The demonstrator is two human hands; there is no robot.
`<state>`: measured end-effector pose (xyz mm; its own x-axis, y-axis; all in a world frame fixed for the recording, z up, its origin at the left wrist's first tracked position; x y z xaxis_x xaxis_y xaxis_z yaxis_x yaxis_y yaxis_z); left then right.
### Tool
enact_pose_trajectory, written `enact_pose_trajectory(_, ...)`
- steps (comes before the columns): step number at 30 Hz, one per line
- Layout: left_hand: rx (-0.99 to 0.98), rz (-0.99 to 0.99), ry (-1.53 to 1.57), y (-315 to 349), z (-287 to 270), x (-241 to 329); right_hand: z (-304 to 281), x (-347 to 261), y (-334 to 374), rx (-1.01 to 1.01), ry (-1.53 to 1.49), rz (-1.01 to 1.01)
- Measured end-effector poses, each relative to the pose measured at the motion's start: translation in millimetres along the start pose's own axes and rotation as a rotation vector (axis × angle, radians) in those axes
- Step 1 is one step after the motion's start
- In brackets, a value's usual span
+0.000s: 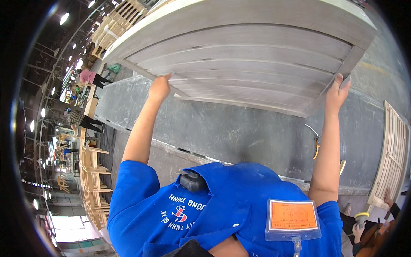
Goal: The person cleans a white slatted wooden panel using a brush and a cloth, then stacks it with other panels. The person repeats the cleaning process on another panel, flipping it over to clean both sides.
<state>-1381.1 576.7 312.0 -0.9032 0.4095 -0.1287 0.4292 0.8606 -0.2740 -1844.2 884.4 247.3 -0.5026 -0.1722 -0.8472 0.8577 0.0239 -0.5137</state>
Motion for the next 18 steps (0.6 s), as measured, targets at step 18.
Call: enact_pose_trajectory(18, 0.097, 0.230, 0.166, 26, -6, 103, 4, 0, 4, -0.004, -0.022, 0.030)
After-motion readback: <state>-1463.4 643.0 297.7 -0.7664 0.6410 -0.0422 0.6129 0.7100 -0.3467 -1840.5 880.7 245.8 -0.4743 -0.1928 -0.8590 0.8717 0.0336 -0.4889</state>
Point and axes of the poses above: each hand's wrist, its own y-axis away from the middle knuckle, its own z-axis out of the palm, x = y × z, the point moved 4 cm from there along -y, towards the middle knuckle, and after that the axes turned 8 degrees about x, right-handed, at the moved point
